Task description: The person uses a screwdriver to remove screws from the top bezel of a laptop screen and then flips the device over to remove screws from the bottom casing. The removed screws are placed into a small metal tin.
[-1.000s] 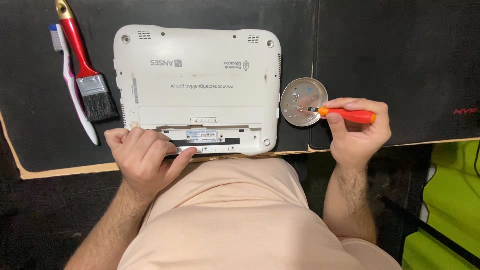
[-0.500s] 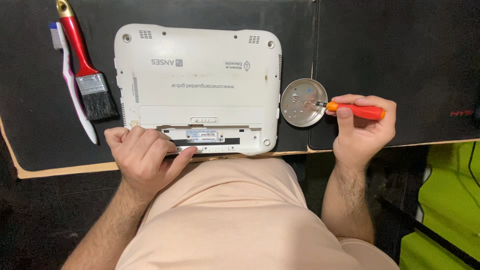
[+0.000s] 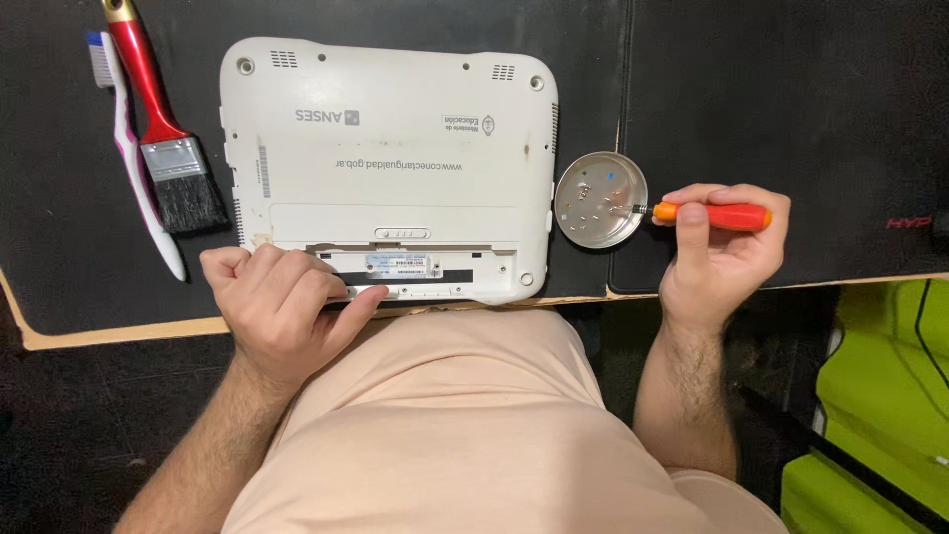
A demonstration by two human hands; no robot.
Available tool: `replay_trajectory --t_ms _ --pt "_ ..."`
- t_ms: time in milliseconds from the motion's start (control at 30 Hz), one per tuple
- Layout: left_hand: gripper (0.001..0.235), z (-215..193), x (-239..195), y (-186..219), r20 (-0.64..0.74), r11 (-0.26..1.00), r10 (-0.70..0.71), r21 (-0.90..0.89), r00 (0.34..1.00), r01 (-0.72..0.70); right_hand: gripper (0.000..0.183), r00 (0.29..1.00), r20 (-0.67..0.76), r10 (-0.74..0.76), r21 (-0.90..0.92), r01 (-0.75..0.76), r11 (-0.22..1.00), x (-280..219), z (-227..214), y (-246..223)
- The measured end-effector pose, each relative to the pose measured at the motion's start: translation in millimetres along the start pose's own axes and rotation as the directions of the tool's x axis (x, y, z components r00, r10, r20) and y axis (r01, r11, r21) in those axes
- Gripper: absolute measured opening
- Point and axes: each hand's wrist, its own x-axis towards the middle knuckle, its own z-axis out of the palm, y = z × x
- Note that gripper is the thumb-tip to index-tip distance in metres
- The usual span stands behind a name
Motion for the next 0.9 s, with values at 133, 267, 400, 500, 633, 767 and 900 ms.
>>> replay_trajectory --t_ms 133,267,400,500,633,767,900 --pt "0.056 -1.0 -0.7 0.2 0.017 1.0 -0.009 -0.003 1.0 0.009 0.031 1.0 0.005 -0.005 -0.009 0.005 1.0 -0.7 1.0 -0.7" --pt "0.057 -1.0 -0.5 -0.2 0.017 1.0 -0.009 0.0 1.0 0.009 0.037 0.999 0.033 -0.012 0.022 0.011 1.0 -3.9 1.8 -0.3" --pt "0.058 -0.6 0.2 0.3 0.009 1.0 -0.009 0.002 1.0 0.009 0.031 0.993 0.118 -0.003 0.041 -0.002 0.999 -6.7 1.8 -4.0" --pt "0.057 -1.2 -0.9 0.1 0.024 1.0 -0.016 0.002 1.0 0.016 0.031 0.992 0.123 -0.015 0.022 0.013 1.0 -6.7 2.1 -3.1" --pt "0.058 -1.5 1.0 1.2 0.014 1.0 -0.012 0.001 1.0 0.012 0.027 0.99 0.136 -0.019 0.019 0.016 1.0 -5.9 3.7 -7.6" --pt "0.058 -0.9 0.7 1.4 0.011 1.0 -0.014 0.002 1.0 0.014 0.028 0.989 0.145 -0.021 0.006 0.02 1.0 -6.7 3.3 -6.8" --pt "0.056 -1.5 -0.4 0.7 0.022 1.0 -0.016 -0.002 1.0 0.016 0.03 0.987 0.16 -0.031 0.049 0.023 0.999 -6.7 0.4 -3.3"
